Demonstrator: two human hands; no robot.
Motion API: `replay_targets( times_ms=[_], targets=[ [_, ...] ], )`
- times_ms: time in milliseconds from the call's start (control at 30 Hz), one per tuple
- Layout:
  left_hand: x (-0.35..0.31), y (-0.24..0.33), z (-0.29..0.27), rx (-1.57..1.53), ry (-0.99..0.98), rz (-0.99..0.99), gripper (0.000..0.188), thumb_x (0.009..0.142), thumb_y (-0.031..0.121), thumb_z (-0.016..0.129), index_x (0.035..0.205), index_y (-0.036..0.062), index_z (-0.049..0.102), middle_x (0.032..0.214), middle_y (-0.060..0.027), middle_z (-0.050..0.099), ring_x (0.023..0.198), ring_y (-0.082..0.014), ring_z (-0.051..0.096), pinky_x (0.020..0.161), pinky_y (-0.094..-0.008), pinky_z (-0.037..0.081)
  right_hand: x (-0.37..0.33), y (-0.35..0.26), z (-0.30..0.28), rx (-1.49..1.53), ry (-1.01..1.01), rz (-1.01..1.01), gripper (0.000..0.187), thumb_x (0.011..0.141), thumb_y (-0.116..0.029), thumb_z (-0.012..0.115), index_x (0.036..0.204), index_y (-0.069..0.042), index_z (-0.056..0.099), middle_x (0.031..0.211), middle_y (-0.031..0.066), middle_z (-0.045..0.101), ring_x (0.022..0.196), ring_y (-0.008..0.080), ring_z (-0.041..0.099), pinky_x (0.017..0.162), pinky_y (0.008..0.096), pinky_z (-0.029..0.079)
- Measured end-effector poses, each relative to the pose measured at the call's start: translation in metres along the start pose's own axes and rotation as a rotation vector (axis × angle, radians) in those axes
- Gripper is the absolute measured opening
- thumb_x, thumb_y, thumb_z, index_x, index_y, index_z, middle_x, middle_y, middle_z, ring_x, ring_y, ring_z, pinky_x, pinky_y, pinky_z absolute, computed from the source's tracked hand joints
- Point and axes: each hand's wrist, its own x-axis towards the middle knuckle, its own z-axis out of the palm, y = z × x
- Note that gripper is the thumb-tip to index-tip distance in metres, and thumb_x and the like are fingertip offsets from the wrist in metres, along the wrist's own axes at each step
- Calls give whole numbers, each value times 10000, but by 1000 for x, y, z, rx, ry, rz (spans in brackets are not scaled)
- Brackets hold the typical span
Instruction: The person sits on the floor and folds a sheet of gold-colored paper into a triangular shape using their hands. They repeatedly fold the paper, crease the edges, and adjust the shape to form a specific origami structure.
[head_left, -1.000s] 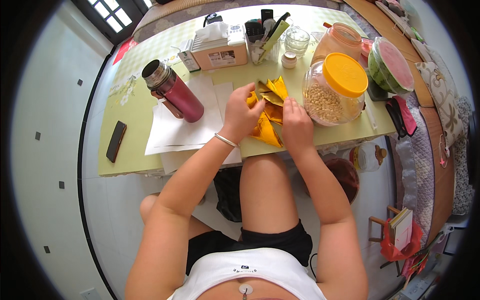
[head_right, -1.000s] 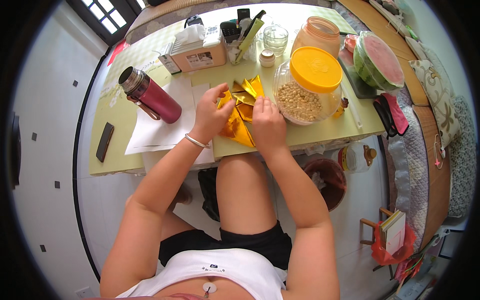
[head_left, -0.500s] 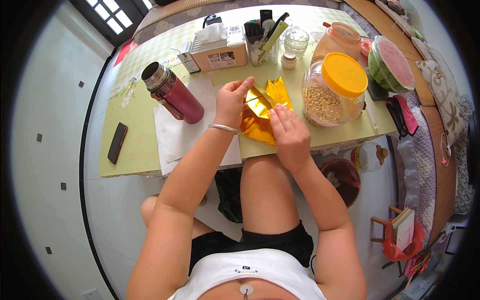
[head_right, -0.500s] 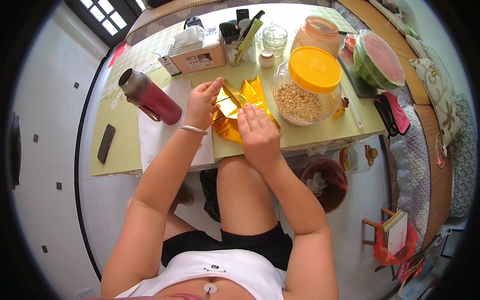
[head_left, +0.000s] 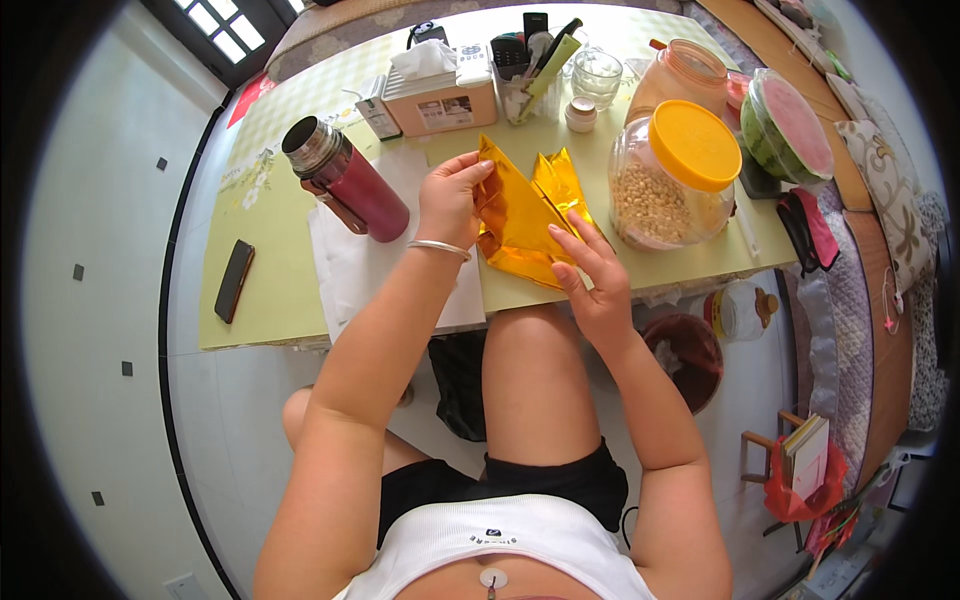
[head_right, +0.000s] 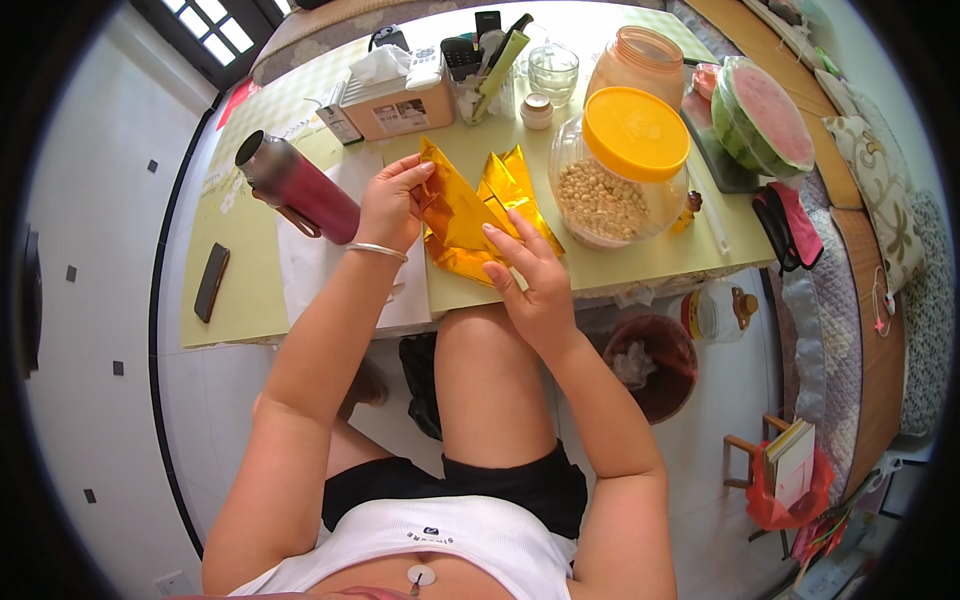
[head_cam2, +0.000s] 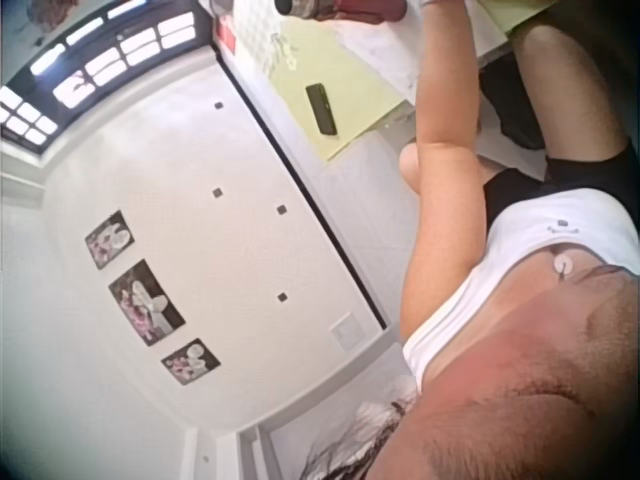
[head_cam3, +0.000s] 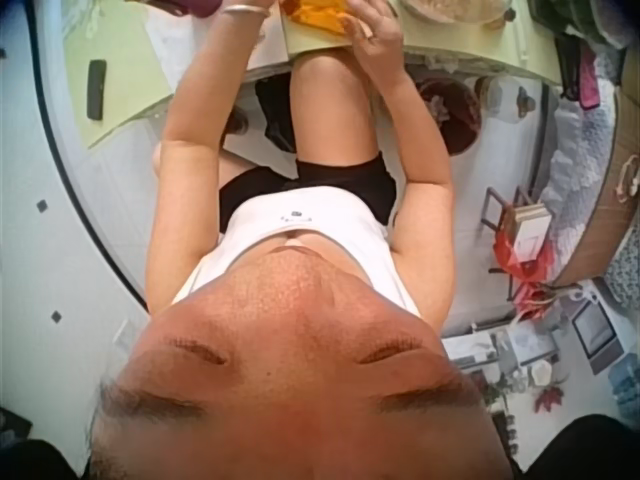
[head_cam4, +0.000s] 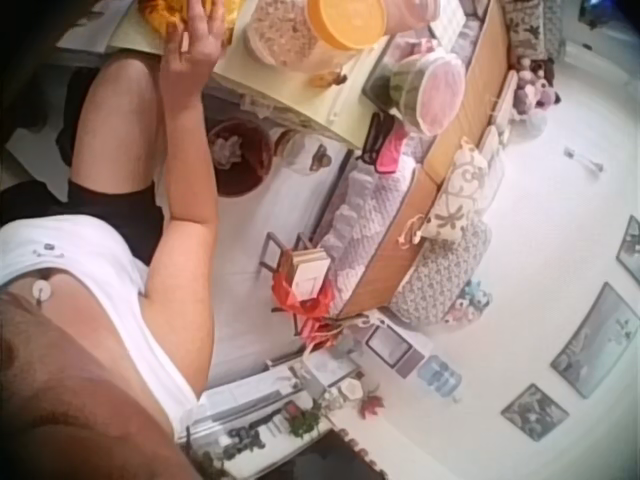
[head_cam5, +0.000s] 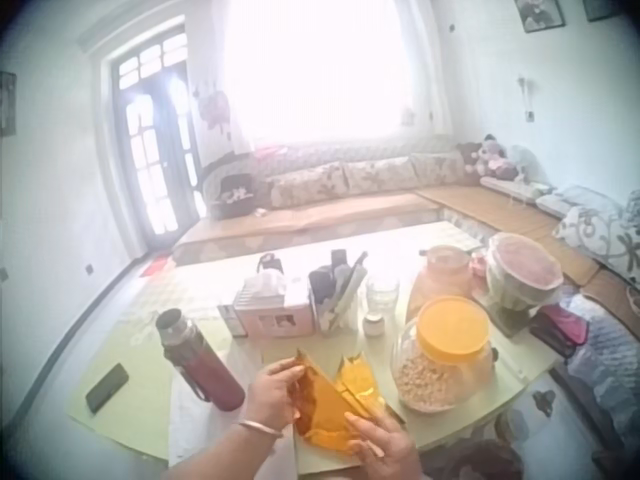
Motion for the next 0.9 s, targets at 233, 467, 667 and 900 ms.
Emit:
replay_targets(
  times_ms=[233, 467, 667, 900],
  targets=[
    [1, 6, 0, 24, 18, -78, 101, 950, 49, 652, 1023, -18, 671, 949, -93, 717, 818, -180, 684, 774, -293, 570, -7, 5, -4, 176, -62, 133, 277, 890, -23, 711, 1163, -68, 732, 1088, 148, 728, 1033, 290, 694, 910, 355, 537],
    [15, 11, -11, 240, 20, -161, 83, 925, 74, 701, 914, -7, 689, 829, -58, 688, 689, -150, 633, 627, -261, 519, 1, 4, -8, -299, 54, -295, 286, 760, 11, 751, 1034, -71, 741, 953, 90, 696, 880, 270, 664, 781, 376, 541],
    [15, 11, -10, 546, -1, -150, 84, 882, 59, 739, 893, -13, 697, 779, -44, 673, 667, -128, 629, 589, -241, 485, -10, 16, 1, -395, 19, -426, 221, 745, -10, 732, 964, -31, 718, 956, 71, 665, 868, 267, 642, 776, 383, 531],
    [26, -7, -24, 673, 28, -120, 115, 868, 43, 741, 946, -39, 720, 851, -71, 706, 693, -150, 633, 615, -252, 489, -16, 18, 9, -443, -35, -435, 214, 753, 6, 715, 966, -15, 718, 936, 88, 679, 839, 275, 650, 762, 385, 539]
  ],
)
